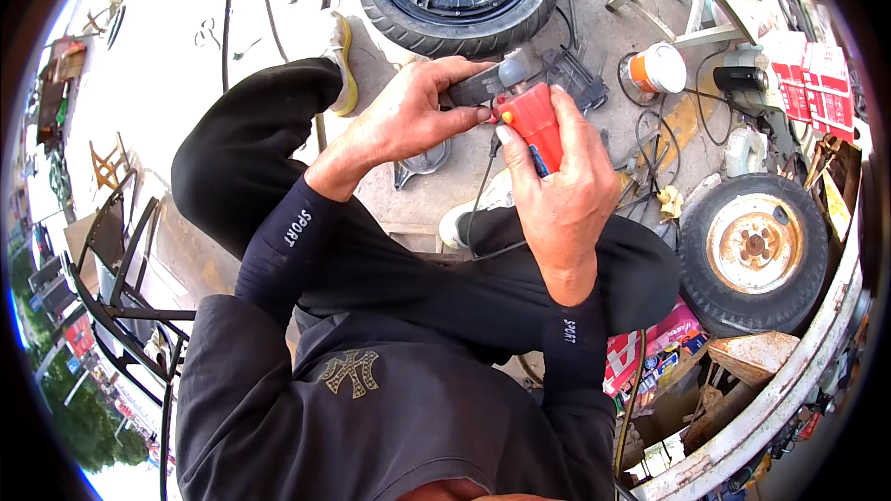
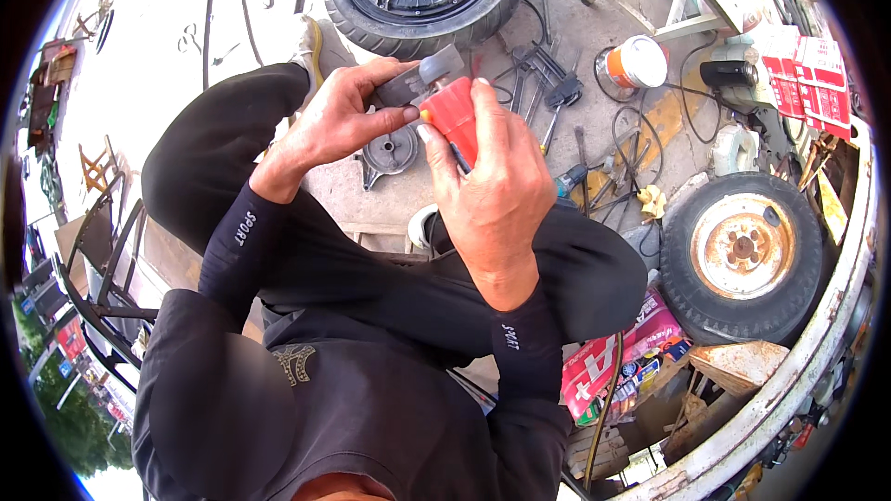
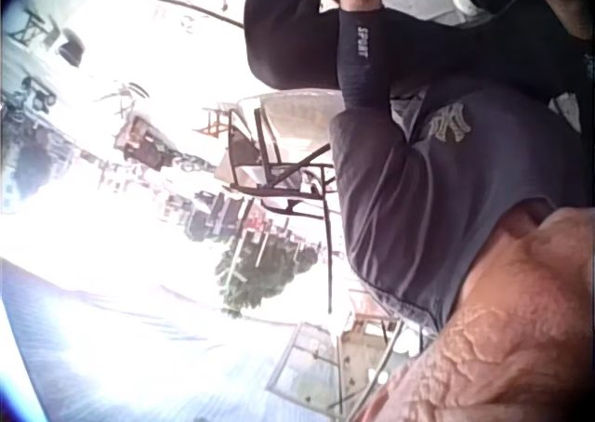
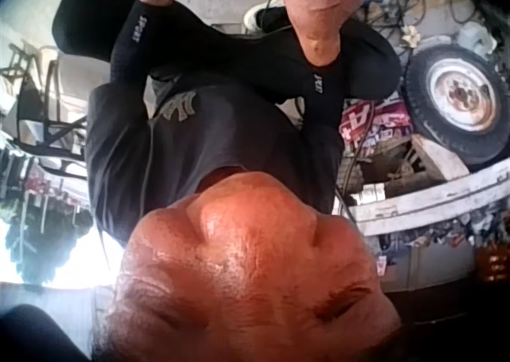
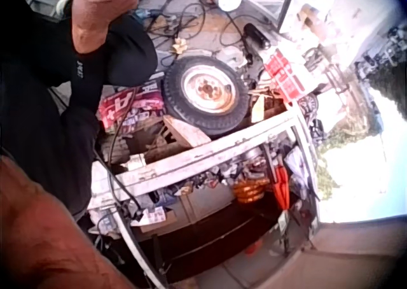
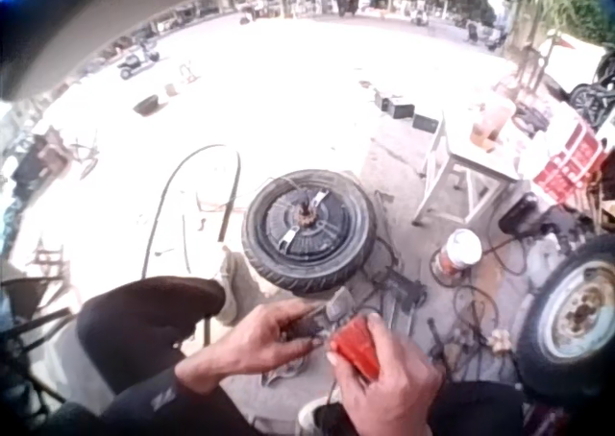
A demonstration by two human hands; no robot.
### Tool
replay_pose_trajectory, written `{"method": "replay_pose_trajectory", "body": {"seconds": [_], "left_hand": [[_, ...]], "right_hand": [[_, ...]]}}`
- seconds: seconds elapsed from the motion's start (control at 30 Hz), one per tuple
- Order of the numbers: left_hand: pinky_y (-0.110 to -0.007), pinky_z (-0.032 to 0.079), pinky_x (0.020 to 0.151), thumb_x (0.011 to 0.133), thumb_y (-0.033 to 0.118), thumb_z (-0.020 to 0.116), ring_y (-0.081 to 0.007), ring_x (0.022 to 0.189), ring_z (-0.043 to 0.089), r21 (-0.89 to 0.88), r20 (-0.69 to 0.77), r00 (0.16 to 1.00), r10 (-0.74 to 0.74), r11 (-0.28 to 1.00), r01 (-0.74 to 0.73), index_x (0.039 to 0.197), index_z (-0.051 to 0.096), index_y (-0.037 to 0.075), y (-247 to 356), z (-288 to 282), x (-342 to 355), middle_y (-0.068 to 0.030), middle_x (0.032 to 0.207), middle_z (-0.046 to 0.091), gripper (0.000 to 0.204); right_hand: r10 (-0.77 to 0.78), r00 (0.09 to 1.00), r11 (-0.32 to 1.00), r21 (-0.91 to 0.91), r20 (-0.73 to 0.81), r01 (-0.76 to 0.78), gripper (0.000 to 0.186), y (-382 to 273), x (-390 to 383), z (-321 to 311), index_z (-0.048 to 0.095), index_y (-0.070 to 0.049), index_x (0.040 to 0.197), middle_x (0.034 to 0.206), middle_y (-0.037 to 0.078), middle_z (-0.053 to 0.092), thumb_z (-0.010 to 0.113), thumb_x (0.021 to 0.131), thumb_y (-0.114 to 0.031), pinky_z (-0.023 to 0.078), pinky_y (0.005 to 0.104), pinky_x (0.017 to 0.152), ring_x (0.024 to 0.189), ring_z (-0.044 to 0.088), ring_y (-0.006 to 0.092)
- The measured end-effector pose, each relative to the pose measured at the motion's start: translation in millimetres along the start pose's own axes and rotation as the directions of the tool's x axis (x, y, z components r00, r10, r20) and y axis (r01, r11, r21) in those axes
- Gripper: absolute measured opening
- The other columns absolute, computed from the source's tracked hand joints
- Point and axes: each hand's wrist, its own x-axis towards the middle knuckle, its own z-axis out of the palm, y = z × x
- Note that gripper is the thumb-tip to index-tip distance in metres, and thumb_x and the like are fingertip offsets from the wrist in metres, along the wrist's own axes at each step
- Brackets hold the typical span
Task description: The person sits on the ground and uses a red rotary tool to grind and smooth the edges of a metal brake shoe. They then pick up a spray can and apply lubricant to the treated metal part.
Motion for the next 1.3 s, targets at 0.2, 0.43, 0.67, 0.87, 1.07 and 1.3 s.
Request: {"method": "replay_pose_trajectory", "body": {"seconds": [0.2,0.43,0.67,0.87,1.07,1.3], "left_hand": [[-0.029,0.052,0.095,0.092,0.007,0.077,-0.0114,0.108,0.062,0.032,0.028,0.999,-0.020,0.999,0.019,0.140,0.062,-0.003,-1.2,-2.3,-0.6,-0.0068,0.117,0.066,0.051],[-0.029,0.054,0.088,0.090,0.007,0.079,-0.0106,0.100,0.065,0.084,-0.017,0.997,0.072,0.994,-0.071,0.137,0.063,-0.003,-3.9,0.2,2.3,-0.0093,0.113,0.071,0.051],[-0.029,0.056,0.084,0.090,0.005,0.078,-0.0082,0.096,0.065,0.015,-0.023,0.996,0.083,0.996,-0.083,0.138,0.063,-0.002,-13.2,-0.4,1.0,-0.0078,0.112,0.073,0.051],[-0.028,0.056,0.083,0.090,0.008,0.080,-0.0081,0.096,0.065,0.003,-0.052,0.994,0.101,0.995,-0.101,0.136,0.063,-0.005,-9.5,1.4,-0.3,-0.0095,0.112,0.073,0.051],[-0.029,0.053,0.098,0.092,0.002,0.076,-0.0106,0.111,0.063,0.020,0.012,0.999,-0.044,0.999,0.044,0.140,0.061,-0.004,2.5,-3.0,-1.1,-0.0060,0.122,0.068,0.051],[-0.029,0.052,0.098,0.093,0.001,0.074,-0.0107,0.112,0.062,-0.061,0.002,1.000,0.027,0.998,-0.027,0.140,0.061,-0.005,-3.4,-0.7,-1.6,-0.0052,0.121,0.066,0.049]], "right_hand": [[-0.019,0.999,1.000,0.024,0.037,0.018,0.060,-5.2,-3.0,0.0,0.063,-0.003,0.131,0.098,0.013,0.070,0.088,0.081,-0.024,0.056,0.0435,0.075,0.090,0.070,0.0338],[-0.020,1.000,0.999,0.035,0.017,0.019,0.063,-1.9,-0.9,0.2,0.063,-0.004,0.132,0.101,0.014,0.070,0.089,0.079,-0.026,0.057,0.0438,0.077,0.090,0.071,0.0343],[-0.037,0.998,0.999,0.011,0.043,0.037,0.062,-4.9,-3.5,-2.8,0.063,-0.004,0.132,0.098,0.012,0.069,0.089,0.080,-0.027,0.056,0.0434,0.074,0.086,0.070,0.0330],[-0.024,0.996,0.998,0.055,0.089,0.019,0.061,-9.0,-6.3,-3.7,0.063,-0.003,0.131,0.099,0.013,0.070,0.088,0.081,-0.026,0.056,0.0438,0.074,0.088,0.070,0.0337],[-0.068,0.996,0.996,0.053,0.062,0.064,0.061,-2.7,-6.6,-3.1,0.064,-0.002,0.131,0.099,0.014,0.070,0.088,0.080,-0.027,0.057,0.0433,0.074,0.087,0.070,0.0342],[-0.028,0.999,0.999,0.029,0.044,0.027,0.059,-2.2,-2.9,-4.8,0.063,-0.003,0.130,0.098,0.013,0.069,0.087,0.082,-0.027,0.056,0.0435,0.073,0.086,0.070,0.0342]]}}
